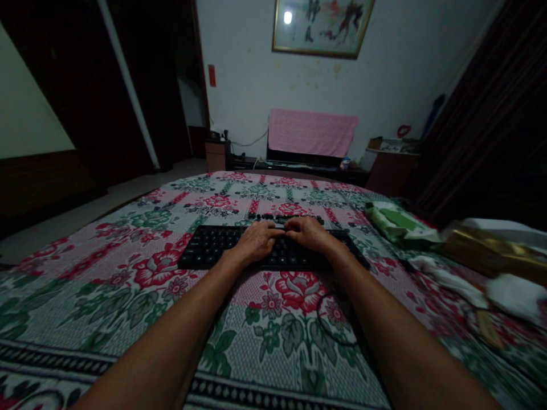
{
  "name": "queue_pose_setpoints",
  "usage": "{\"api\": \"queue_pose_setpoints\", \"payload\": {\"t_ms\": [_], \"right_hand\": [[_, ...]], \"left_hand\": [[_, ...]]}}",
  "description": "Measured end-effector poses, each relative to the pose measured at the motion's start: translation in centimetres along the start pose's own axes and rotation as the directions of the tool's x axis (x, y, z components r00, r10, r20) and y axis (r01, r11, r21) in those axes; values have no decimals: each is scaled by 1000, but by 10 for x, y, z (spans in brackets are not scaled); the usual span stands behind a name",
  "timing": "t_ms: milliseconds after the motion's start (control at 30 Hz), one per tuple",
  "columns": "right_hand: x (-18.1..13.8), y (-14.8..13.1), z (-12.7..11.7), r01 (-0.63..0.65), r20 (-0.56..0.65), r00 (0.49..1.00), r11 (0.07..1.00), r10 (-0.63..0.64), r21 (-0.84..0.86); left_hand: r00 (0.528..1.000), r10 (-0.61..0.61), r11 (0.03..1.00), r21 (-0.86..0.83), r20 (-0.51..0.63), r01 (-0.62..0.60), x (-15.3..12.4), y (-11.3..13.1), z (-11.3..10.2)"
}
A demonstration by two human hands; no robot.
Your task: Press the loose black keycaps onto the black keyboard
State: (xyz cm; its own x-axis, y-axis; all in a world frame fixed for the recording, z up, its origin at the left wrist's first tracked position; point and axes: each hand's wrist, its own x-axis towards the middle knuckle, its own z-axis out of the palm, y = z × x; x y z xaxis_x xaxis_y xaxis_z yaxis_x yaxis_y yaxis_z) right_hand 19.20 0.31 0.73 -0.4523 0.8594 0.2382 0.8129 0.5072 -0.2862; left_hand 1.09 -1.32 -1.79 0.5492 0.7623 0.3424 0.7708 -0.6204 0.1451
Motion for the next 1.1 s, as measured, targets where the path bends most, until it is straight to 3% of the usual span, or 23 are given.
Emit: {"api": "queue_pose_setpoints", "payload": {"t_ms": [300,567,1100], "right_hand": [[0,5,2,-17,-7,1000,990,18,137],[2,9,5,-50,-17,998,979,54,195],[0,1,1,-78,-10,997,989,80,122]], "left_hand": [[998,-53,988,-144,-30,48,4,-7,5],[994,-98,989,-115,-47,92,3,-3,4],[992,-119,988,-105,-29,116,2,-1,0]]}}
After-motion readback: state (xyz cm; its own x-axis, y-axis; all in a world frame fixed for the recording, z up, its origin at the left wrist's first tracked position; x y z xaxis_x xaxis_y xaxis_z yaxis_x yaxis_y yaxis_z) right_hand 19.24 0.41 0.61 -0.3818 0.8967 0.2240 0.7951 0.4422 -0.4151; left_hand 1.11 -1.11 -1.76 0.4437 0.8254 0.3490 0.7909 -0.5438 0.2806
